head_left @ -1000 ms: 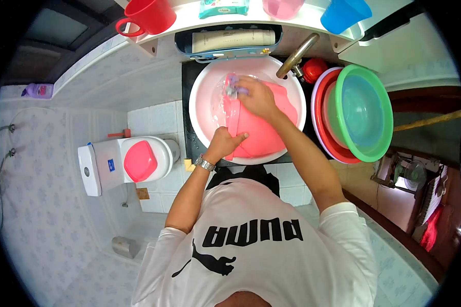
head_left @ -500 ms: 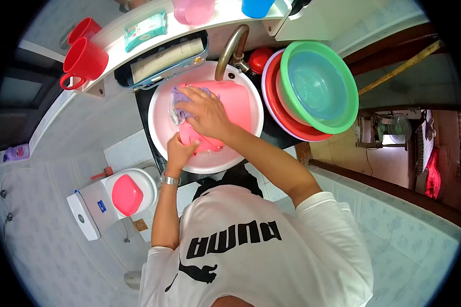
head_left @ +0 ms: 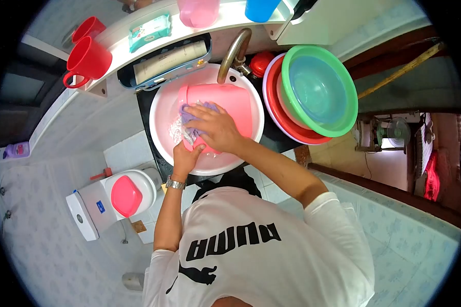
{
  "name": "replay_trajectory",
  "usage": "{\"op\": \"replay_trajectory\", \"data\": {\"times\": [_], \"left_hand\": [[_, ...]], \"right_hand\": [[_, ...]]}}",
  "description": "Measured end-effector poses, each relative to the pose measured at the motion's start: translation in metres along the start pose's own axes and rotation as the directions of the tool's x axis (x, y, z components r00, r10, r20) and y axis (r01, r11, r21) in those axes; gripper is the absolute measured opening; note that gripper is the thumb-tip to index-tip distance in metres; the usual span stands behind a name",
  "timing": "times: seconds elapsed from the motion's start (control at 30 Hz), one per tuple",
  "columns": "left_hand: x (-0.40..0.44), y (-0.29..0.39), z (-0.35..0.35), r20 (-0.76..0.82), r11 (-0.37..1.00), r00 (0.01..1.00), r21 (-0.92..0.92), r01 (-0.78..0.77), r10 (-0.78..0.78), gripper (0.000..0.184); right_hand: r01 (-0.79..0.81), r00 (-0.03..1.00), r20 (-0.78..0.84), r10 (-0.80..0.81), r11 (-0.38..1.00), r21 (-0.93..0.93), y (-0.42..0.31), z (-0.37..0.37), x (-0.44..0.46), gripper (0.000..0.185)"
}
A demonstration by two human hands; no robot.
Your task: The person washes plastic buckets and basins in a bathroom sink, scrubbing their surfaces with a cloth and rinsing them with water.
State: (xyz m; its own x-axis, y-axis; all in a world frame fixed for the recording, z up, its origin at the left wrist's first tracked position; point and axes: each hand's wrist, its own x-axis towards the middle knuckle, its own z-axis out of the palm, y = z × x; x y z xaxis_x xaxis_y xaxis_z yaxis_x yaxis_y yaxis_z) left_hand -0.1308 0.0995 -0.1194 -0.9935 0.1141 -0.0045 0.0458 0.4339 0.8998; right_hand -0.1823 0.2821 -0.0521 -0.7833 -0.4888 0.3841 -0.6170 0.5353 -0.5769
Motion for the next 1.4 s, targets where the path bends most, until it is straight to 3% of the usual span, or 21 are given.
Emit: {"op": "replay_trajectory", "data": {"times": [0.07,0.13,0.2,0.23,0.27,0.33,0.43,0.47,0.53,0.6,0.67,0.73,0.77,0.8,0.87,1.03,1.1,1.2,1.3,1.37,1.4], "left_hand": [[-0.003,0.001,0.001,0.015,1.0,1.0,-0.013,0.004,-0.004,0.04],[0.0,0.021,-0.003,0.073,0.965,0.963,-0.015,0.262,-0.261,0.041],[-0.003,0.019,0.002,0.026,0.982,0.982,-0.021,0.19,-0.189,0.041],[-0.007,0.016,0.003,-0.017,0.992,0.992,-0.022,0.125,-0.125,0.042],[-0.008,0.013,0.005,-0.009,0.992,0.992,-0.02,0.124,-0.124,0.042],[-0.005,0.008,0.007,-0.094,0.999,0.994,-0.012,0.052,-0.053,0.042],[-0.001,0.004,0.007,-0.12,0.991,0.984,-0.044,0.13,-0.135,0.038],[-0.003,0.005,0.005,-0.126,0.99,0.982,-0.043,0.136,-0.141,0.038],[-0.003,0.021,0.0,-0.027,0.953,0.961,-0.137,0.27,-0.276,0.039],[0.0,0.04,-0.006,-0.014,0.955,0.959,-0.102,0.279,-0.282,0.041],[0.008,0.046,-0.004,-0.016,0.956,0.959,-0.075,0.282,-0.284,0.042],[0.013,0.044,0.002,-0.119,0.998,0.992,0.038,-0.045,0.049,0.043],[0.016,0.041,0.001,-0.069,0.984,0.998,0.18,0.009,0.004,0.044],[0.019,0.048,0.001,-0.077,0.983,0.997,0.183,0.013,0.001,0.044],[0.023,0.067,0.004,-0.081,0.992,0.997,-0.127,0.0,-0.01,0.055],[0.031,0.034,0.013,-0.091,0.998,0.996,-0.07,-0.009,0.003,0.053],[0.029,0.038,0.013,-0.134,0.997,0.99,-0.058,-0.055,0.047,0.053],[0.027,0.057,0.01,-0.107,0.997,0.993,-0.063,0.042,-0.049,0.05],[0.014,0.054,0.017,-0.273,0.998,0.961,-0.027,-0.051,0.042,0.048],[0.0,0.014,0.022,-0.05,0.932,0.991,0.348,-0.102,0.127,0.046],[-0.002,0.012,0.022,-0.049,0.933,0.991,0.348,-0.097,0.122,0.046]], "right_hand": [[0.001,1.0,-0.027,-0.001,1.0,-0.017,0.01,0.002,0.013,0.039],[0.01,0.998,-0.056,-0.012,0.999,-0.037,0.031,0.004,0.034,0.04],[-0.193,0.967,-0.129,0.221,0.961,0.196,0.047,0.0,0.049,0.04],[-0.352,0.926,-0.064,0.371,0.914,0.202,0.047,-0.007,0.049,0.041],[-0.358,0.923,-0.067,0.378,0.912,0.202,0.044,-0.007,0.044,0.041],[-0.311,0.93,-0.225,0.29,0.948,-0.064,0.032,-0.005,0.032,0.029],[-0.076,0.984,-0.175,0.038,0.973,-0.217,0.004,-0.001,0.008,0.03],[-0.071,0.985,-0.17,0.035,0.975,-0.212,0.001,-0.001,0.001,0.03],[-0.061,0.989,-0.146,0.038,0.986,-0.153,0.005,-0.002,-0.012,0.035],[-0.084,0.976,-0.21,0.057,0.989,-0.119,0.022,-0.012,-0.016,0.034],[-0.271,0.887,-0.386,0.253,0.963,0.01,0.039,-0.017,-0.023,0.037],[-0.442,0.804,-0.418,0.424,0.895,0.059,0.057,-0.012,-0.033,0.041],[-0.472,0.794,-0.384,0.471,0.876,0.099,0.055,-0.008,-0.038,0.043],[-0.465,0.799,-0.38,0.467,0.879,0.103,0.046,-0.003,-0.038,0.043],[-0.337,0.856,-0.405,0.32,0.941,0.031,0.021,0.013,-0.038,0.038],[-0.246,0.924,-0.287,0.252,0.968,0.059,0.042,-0.004,-0.026,0.04],[-0.414,0.79,-0.379,0.482,0.875,0.25,0.065,-0.002,-0.027,0.04],[-0.42,0.737,-0.421,0.529,0.846,0.328,0.07,0.006,-0.029,0.038],[-0.373,0.716,-0.406,0.567,0.803,0.465,0.069,0.01,-0.028,0.04],[-0.326,0.706,-0.409,0.579,0.778,0.538,0.067,0.01,-0.028,0.041],[-0.359,0.686,-0.357,0.634,0.722,0.592,0.062,0.008,-0.027,0.042]]}}
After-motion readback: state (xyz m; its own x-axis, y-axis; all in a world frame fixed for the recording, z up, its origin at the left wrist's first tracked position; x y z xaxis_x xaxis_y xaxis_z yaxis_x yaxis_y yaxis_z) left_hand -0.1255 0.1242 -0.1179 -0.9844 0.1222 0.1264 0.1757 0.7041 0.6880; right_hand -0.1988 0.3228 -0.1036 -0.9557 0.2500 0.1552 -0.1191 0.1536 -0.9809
